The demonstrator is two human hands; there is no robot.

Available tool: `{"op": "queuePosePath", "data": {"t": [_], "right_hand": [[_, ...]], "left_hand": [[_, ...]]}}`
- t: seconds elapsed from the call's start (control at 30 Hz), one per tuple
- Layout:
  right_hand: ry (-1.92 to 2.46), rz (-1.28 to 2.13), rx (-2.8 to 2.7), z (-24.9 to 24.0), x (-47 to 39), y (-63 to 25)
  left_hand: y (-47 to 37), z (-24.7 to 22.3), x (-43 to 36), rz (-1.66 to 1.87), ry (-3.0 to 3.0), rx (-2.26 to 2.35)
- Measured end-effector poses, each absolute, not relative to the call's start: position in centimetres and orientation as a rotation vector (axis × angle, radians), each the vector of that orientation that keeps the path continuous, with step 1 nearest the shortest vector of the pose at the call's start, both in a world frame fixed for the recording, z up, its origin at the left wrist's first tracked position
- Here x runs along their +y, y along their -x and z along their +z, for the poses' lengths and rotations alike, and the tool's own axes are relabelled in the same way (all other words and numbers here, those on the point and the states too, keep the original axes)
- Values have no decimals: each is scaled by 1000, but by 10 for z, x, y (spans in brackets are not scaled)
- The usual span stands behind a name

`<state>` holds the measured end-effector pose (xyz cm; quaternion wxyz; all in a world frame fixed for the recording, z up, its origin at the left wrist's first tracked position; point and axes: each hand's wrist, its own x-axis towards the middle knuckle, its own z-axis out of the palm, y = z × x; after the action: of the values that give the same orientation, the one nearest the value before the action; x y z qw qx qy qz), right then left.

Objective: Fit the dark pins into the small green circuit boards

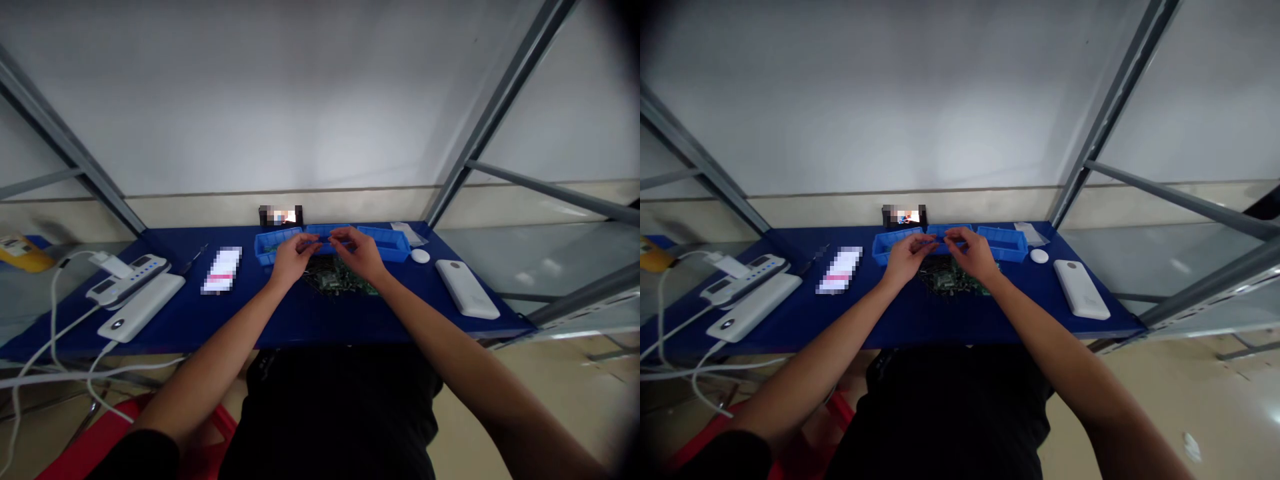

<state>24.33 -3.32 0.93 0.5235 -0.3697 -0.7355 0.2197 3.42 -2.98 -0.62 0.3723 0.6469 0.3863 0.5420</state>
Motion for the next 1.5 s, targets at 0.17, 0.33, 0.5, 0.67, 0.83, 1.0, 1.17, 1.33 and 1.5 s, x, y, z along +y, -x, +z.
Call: {"op": "queuePosePath", "data": {"t": [0.17, 0.33, 0.5, 0.67, 0.83, 1.0, 1.17, 1.33, 1.5], "right_hand": [[880, 378, -1866, 12, -35, -244], [814, 328, -1975, 9, -32, -248], [805, 366, -2027, 5, -28, -248], [909, 407, -2020, 1, -26, -246], [926, 370, -2019, 1, -27, -246], [964, 410, -1981, 3, -29, -247], [934, 395, -1982, 9, -33, -247], [969, 310, -1889, 9, -34, -248], [895, 211, -1945, 6, -29, -250]], "left_hand": [[-35, -7, -32, 1412, -1686, 1079], [-33, -7, -33, 1337, -1844, 1030], [-33, -3, -35, 1369, -1963, 1097], [-33, -4, -34, 1335, -1976, 1056], [-34, -5, -36, 1331, -2025, 1011], [-36, -3, -36, 1356, -1945, 906], [-35, -4, -35, 1366, -1822, 982], [-37, -5, -37, 1245, -1797, 961], [-42, -9, -34, 1204, -1786, 841]]}}
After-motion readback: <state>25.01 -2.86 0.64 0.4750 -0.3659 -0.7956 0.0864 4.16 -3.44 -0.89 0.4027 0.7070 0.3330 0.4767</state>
